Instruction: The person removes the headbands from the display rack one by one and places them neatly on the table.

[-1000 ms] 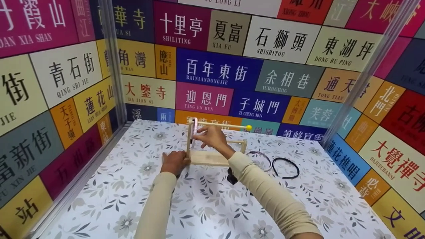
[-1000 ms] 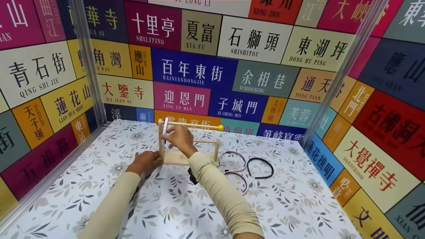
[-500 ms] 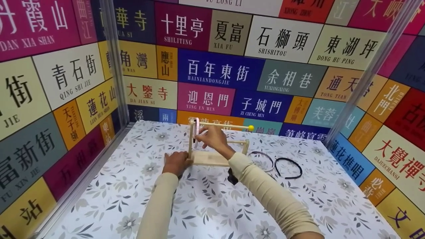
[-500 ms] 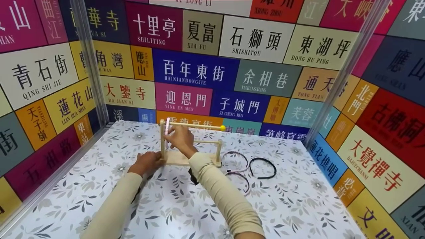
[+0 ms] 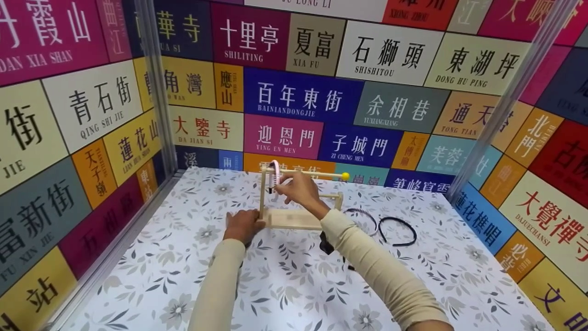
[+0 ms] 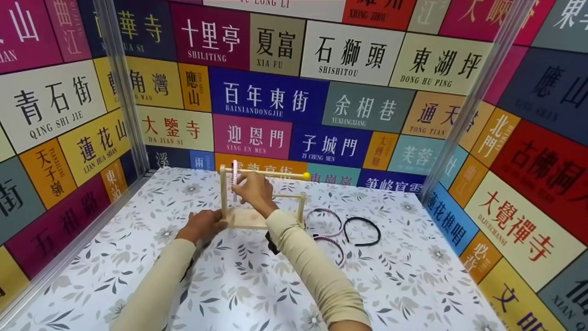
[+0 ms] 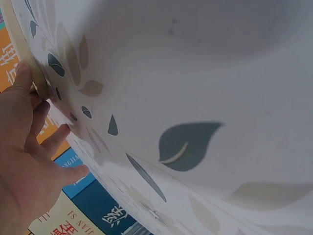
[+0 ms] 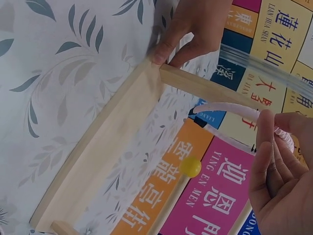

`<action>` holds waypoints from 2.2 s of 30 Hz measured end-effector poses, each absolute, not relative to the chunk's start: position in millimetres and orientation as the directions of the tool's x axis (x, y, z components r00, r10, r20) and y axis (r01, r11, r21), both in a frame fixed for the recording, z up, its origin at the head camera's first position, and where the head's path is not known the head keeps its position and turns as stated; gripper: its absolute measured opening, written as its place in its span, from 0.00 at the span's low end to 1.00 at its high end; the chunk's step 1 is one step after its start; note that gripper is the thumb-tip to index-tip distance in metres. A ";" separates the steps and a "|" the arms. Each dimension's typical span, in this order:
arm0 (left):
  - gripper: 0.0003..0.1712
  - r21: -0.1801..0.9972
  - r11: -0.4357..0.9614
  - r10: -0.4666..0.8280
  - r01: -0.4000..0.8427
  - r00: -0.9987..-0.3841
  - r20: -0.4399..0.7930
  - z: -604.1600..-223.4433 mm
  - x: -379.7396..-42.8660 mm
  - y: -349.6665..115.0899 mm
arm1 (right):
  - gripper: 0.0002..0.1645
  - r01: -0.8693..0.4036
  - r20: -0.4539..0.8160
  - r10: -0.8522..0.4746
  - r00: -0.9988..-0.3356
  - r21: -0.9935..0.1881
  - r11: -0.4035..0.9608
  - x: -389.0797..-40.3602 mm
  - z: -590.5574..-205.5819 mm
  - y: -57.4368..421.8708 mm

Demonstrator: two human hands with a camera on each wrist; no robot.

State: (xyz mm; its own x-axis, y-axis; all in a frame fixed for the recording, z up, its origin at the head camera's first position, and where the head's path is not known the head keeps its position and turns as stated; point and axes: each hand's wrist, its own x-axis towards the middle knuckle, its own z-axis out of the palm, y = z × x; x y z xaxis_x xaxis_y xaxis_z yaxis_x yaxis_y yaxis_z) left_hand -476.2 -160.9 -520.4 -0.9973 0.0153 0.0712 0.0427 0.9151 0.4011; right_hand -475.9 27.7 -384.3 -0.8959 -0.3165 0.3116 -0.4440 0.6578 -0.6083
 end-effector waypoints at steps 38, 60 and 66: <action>0.18 0.444 0.895 0.034 0.044 -0.999 0.031 -521.8 -479.4 -161.6 | 0.12 -0.377 0.355 -0.174 -0.918 -0.652 0.658 -476.0 -363.0 126.2; 0.16 0.429 0.900 0.056 0.078 -0.996 0.064 -521.4 -474.3 -161.1 | 0.16 -0.346 0.378 -0.133 -0.916 -0.582 0.736 -472.8 -359.6 180.2; 0.16 0.432 0.900 0.052 0.068 -0.997 0.048 -520.9 -474.2 -160.7 | 0.14 -0.326 0.369 -0.114 -0.922 -0.585 0.743 -473.2 -361.3 195.9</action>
